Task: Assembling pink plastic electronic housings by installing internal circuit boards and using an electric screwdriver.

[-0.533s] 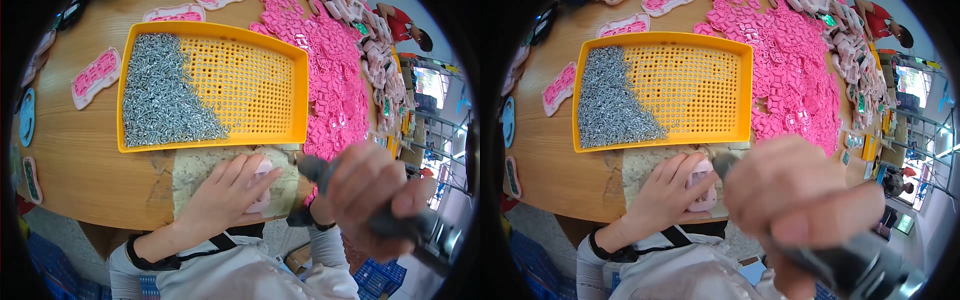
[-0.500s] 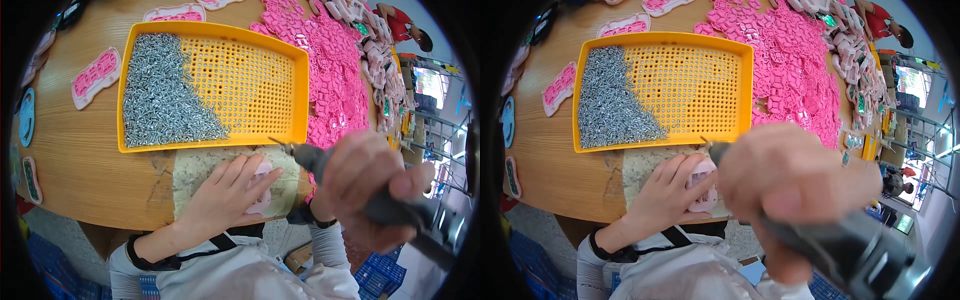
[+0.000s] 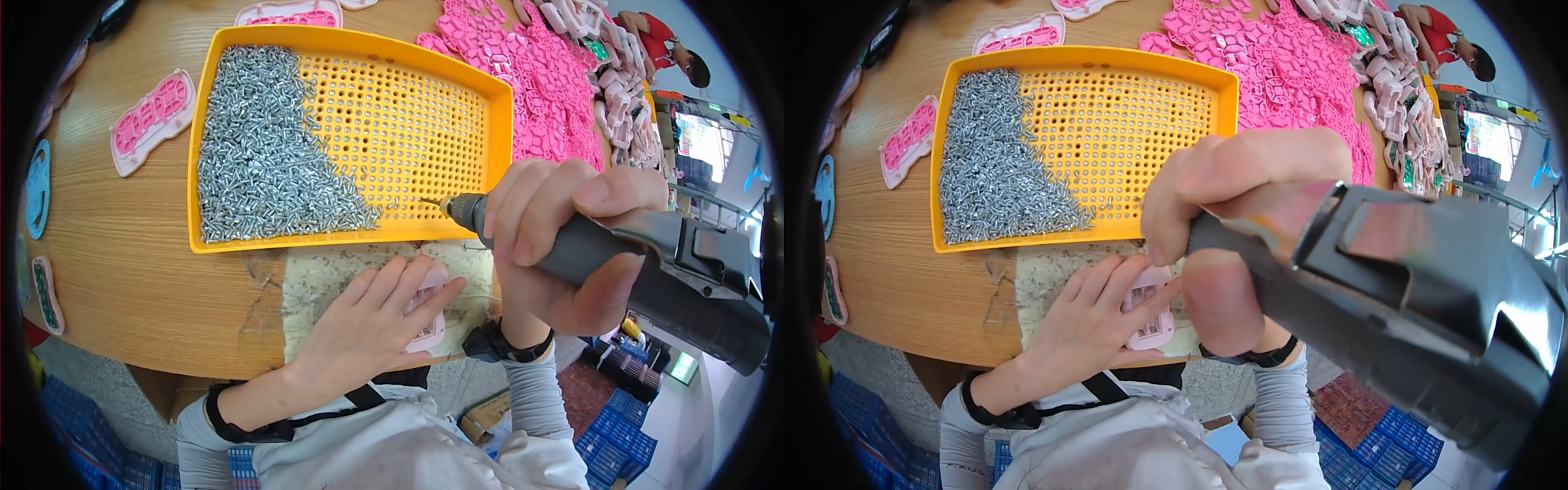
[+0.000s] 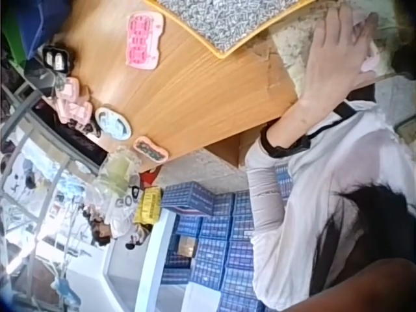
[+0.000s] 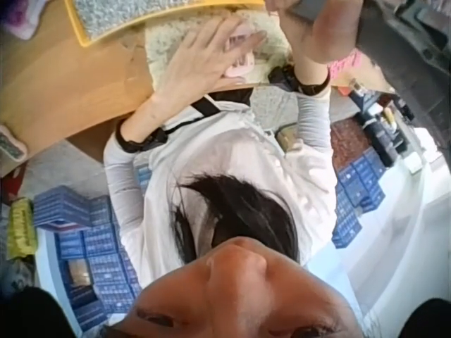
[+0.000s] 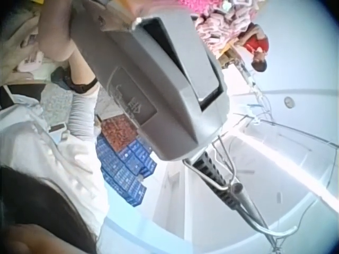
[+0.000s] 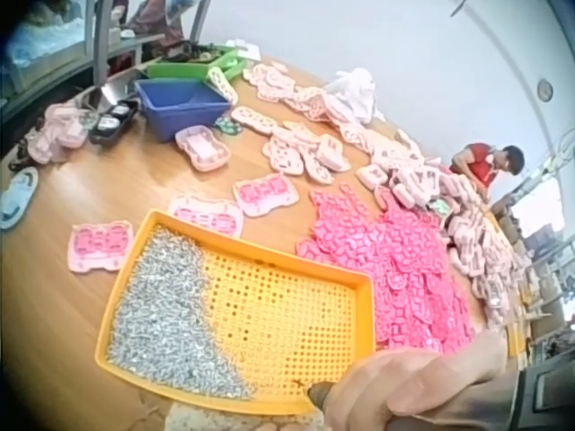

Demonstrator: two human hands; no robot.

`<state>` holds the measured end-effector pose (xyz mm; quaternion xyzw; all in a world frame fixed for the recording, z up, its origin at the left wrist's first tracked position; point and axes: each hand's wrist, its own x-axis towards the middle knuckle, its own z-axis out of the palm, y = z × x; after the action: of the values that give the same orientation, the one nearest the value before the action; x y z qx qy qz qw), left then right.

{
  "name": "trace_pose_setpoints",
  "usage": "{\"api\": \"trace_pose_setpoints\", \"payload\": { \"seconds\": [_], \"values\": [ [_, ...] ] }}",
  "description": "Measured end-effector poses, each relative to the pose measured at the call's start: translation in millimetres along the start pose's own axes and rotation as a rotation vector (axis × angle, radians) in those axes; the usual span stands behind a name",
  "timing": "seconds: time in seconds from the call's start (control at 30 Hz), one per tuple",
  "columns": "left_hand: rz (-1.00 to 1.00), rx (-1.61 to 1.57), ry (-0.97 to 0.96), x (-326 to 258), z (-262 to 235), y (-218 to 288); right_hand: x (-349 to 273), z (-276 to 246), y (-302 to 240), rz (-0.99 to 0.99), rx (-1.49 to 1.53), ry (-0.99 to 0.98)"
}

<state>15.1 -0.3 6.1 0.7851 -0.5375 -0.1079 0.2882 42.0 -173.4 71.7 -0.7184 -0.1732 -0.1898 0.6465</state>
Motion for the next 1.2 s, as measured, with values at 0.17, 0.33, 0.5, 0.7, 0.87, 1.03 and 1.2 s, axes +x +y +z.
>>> {"api": "trace_pose_setpoints", "payload": {
  "seconds": [0.17,0.33,0.5,0.7,0.87,1.03,1.2],
  "values": [
    [-0.02,0.028,0.019,-2.9,0.9,-0.6,-0.4,4.8,-5.2,0.08,-0.071,-0.041],
    [-0.012,0.003,0.008,-2.1,-0.6,2.5,-2.1,4.4,-6.5,0.007,-0.063,0.008],
    [-0.012,-0.054,0.025,-5.7,3.8,1.5,-8.0,3.1,-4.2,-0.085,-0.022,0.066],
    [-0.051,-0.074,0.055,-5.2,6.8,3.9,-22.5,1.6,-67.2,-0.094,0.18,-0.071],
    [-0.066,-0.106,0.041,-4.1,5.3,2.6,-58.1,21.2,-71.3,-0.021,0.329,-0.178],
    [-0.077,-0.108,0.082,-4.9,10.9,2.8,-77.8,35.5,-66.2,-0.017,0.26,-0.134],
    [-0.065,-0.12,0.071,-5.1,7.6,4.3,-83.1,40.0,-67.7,-0.002,0.239,-0.104]
  ]
}}
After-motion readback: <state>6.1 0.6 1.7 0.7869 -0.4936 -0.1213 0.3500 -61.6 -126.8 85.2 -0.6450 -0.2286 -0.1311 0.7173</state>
